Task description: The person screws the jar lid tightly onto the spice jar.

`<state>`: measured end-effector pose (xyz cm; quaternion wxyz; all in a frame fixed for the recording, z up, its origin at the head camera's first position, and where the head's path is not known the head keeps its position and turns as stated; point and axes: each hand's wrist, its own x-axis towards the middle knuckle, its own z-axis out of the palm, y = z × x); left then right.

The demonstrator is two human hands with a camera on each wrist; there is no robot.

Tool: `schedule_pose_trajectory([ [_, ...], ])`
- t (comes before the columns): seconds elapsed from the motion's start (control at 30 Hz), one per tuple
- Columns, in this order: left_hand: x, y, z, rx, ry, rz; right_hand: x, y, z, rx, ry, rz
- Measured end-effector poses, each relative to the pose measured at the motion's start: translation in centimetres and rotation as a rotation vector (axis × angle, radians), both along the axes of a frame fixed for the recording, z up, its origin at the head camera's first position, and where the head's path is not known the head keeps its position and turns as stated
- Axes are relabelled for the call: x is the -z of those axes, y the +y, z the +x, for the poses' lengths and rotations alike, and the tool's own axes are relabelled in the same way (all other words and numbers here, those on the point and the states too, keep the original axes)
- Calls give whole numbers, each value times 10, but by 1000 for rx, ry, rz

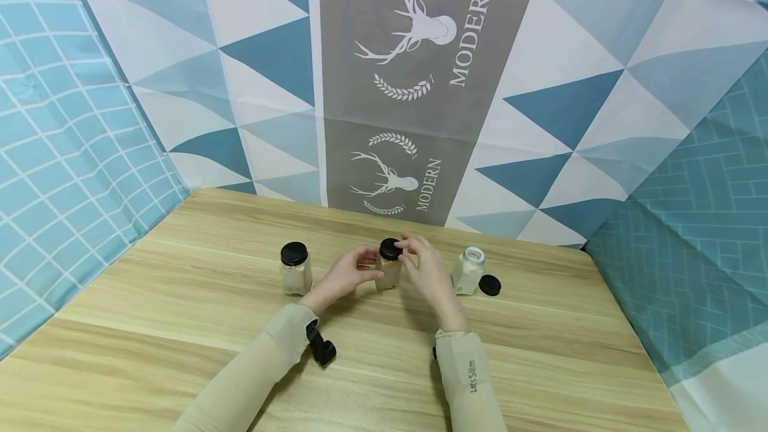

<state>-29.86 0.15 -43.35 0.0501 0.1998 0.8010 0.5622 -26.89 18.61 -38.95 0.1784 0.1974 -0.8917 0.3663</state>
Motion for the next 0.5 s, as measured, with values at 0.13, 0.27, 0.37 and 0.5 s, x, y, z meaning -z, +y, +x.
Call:
schedule_pose_trajectory([
  [0.13,0,1,0,-2,6,-2,-1,0,1,-28,-51,-22],
  [0.27,0,1,0,-4,9,-2,-2,-1,1,-18,-76,-54],
  [0.37,-1,0,0,-1,9,4,-1,-2,1,-16,-60,-60],
  [0.5,-1,0,1,4,10,14,0,-2,1,-25,-29,-58],
])
